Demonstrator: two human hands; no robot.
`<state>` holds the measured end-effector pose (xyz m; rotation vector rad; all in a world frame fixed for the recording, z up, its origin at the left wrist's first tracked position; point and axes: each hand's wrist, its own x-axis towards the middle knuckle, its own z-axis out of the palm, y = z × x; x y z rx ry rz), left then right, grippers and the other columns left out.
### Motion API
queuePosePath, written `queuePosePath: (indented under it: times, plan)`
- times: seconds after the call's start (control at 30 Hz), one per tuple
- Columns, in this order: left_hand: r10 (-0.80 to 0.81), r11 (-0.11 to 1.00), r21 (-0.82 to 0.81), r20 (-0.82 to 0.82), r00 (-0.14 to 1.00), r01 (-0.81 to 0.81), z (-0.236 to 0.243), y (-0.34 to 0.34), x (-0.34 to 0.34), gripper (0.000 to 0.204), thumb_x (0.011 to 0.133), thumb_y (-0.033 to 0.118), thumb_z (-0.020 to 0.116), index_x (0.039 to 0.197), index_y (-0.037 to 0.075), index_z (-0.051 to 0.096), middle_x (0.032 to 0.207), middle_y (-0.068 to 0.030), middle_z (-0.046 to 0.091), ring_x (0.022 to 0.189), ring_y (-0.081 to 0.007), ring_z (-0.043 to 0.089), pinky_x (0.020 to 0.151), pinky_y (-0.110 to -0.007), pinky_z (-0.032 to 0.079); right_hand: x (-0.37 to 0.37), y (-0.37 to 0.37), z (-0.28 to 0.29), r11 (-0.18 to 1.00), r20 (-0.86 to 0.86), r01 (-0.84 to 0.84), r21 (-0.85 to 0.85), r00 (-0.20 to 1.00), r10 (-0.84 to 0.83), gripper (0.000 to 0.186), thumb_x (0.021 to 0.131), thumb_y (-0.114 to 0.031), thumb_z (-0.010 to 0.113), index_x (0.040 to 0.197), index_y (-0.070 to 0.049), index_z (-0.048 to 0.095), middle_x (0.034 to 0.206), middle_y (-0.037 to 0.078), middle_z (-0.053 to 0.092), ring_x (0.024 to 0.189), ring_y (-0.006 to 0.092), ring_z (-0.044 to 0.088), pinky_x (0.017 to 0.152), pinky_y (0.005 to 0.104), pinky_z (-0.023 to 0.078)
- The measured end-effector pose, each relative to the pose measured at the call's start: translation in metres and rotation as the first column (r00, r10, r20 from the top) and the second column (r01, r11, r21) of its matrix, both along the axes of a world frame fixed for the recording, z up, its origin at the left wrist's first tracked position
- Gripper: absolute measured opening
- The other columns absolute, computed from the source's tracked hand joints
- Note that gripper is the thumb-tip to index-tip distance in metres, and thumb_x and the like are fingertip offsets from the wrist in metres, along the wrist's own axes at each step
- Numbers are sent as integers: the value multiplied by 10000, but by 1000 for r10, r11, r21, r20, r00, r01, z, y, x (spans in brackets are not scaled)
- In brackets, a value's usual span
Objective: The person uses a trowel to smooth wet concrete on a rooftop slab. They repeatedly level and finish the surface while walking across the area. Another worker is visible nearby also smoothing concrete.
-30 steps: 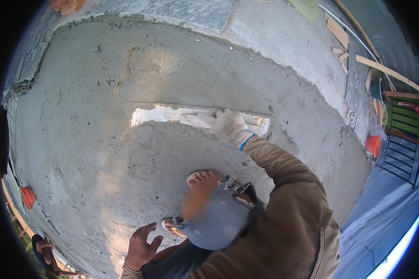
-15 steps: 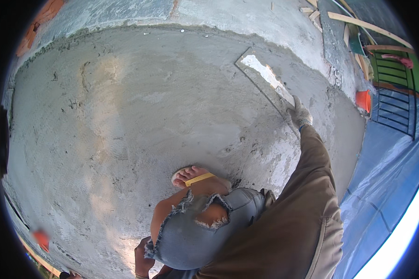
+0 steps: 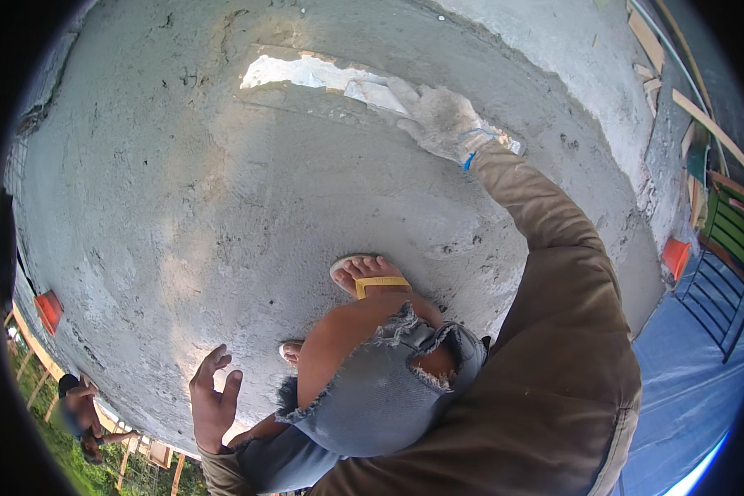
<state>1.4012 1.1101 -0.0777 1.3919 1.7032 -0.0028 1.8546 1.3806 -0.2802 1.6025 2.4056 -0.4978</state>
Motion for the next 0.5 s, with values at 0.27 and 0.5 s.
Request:
queuePosePath:
  times: [0.27,0.5]
  plan:
    - [-145,989,17,21,989,145,3,22,21,483,925,147,750,1353,-31,611,1167,-256,713,1063,-415,706,918,-460,547,-163,-52,-18,950,-186,-312,21,932,310,730,909,-203,702,1582,-135,427,1164,188,706,1005,372,729,789,492,625]
    - [-129,987,80,-105,986,138,43,-14,0,477,954,210,714,1324,-72,609,1170,-292,684,1046,-463,661,906,-508,520,-23,-124,-1,962,-115,-266,-70,960,257,679,899,-303,725,1531,-162,518,1234,209,682,1028,400,687,841,514,586]
